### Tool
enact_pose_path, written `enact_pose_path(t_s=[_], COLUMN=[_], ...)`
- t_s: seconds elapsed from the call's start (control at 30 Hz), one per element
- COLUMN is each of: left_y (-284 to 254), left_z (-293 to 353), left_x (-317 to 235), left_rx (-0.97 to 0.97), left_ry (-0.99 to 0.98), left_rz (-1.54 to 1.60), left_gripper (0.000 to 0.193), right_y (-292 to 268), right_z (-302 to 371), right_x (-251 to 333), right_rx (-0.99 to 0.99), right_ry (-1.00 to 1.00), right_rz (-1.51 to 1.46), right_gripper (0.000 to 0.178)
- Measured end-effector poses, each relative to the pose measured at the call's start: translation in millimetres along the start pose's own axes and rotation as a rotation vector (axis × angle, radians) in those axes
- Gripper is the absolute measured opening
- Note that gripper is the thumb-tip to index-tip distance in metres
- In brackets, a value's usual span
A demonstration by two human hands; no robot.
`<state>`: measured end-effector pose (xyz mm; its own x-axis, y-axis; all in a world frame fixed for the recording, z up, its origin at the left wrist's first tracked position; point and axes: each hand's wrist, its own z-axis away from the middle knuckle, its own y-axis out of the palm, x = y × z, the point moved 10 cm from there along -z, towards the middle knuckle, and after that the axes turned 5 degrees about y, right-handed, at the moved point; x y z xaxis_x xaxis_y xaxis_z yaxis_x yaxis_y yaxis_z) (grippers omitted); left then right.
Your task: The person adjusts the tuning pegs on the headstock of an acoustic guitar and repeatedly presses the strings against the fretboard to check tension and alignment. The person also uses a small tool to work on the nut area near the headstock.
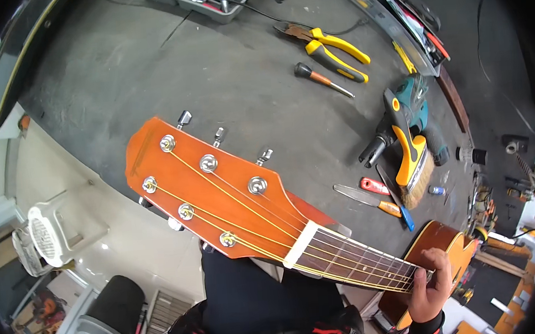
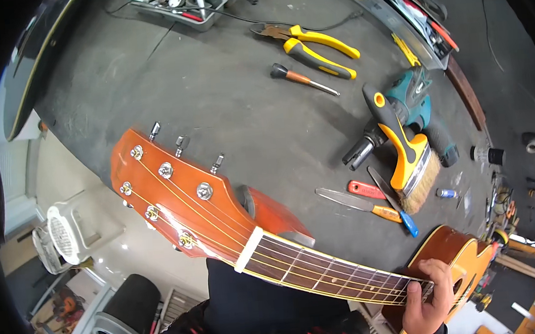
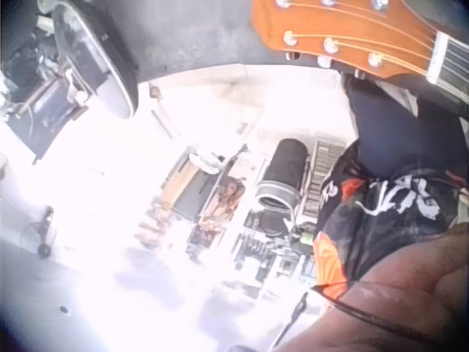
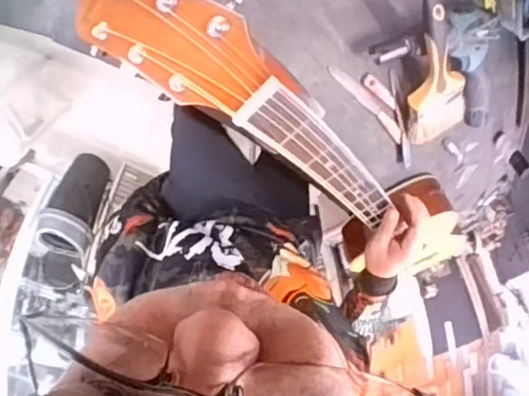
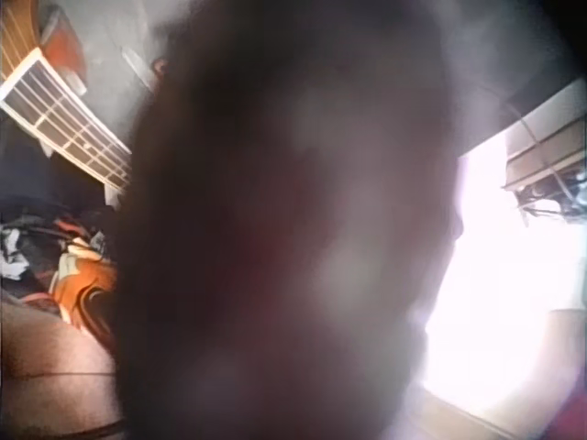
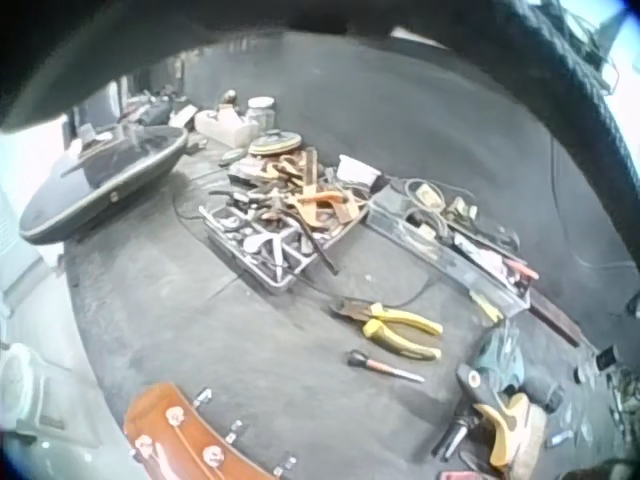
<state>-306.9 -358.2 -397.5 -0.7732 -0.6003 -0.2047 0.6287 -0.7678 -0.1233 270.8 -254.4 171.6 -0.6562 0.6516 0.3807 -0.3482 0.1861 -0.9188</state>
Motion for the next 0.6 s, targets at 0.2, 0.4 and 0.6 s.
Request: enact_pose_path(t_s=[0.2,0.4,0.6], left_y=[-79.0,-167.6,-241.0], left_z=[-18.5,-40.7,231.9], left_x=[-72.3,-193.3,-467.2], left_rx=[0.020,-0.002,-0.932], left_ry=[0.156,0.418,1.374], left_rz=[-0.231,-0.547,-0.732], left_gripper=[0.045,0.039,0.029], right_y=[-15.9,-21.3,-15.5], right_z=[20.6,55.2,109.3], right_x=[-8.6,1.5,-3.2], right_rx=[-0.106,-0.196,-0.430], right_ry=[0.037,-0.003,-0.017], right_rz=[-0.024,-0.002,0.007], right_gripper=[0.028,0.032,0.032])
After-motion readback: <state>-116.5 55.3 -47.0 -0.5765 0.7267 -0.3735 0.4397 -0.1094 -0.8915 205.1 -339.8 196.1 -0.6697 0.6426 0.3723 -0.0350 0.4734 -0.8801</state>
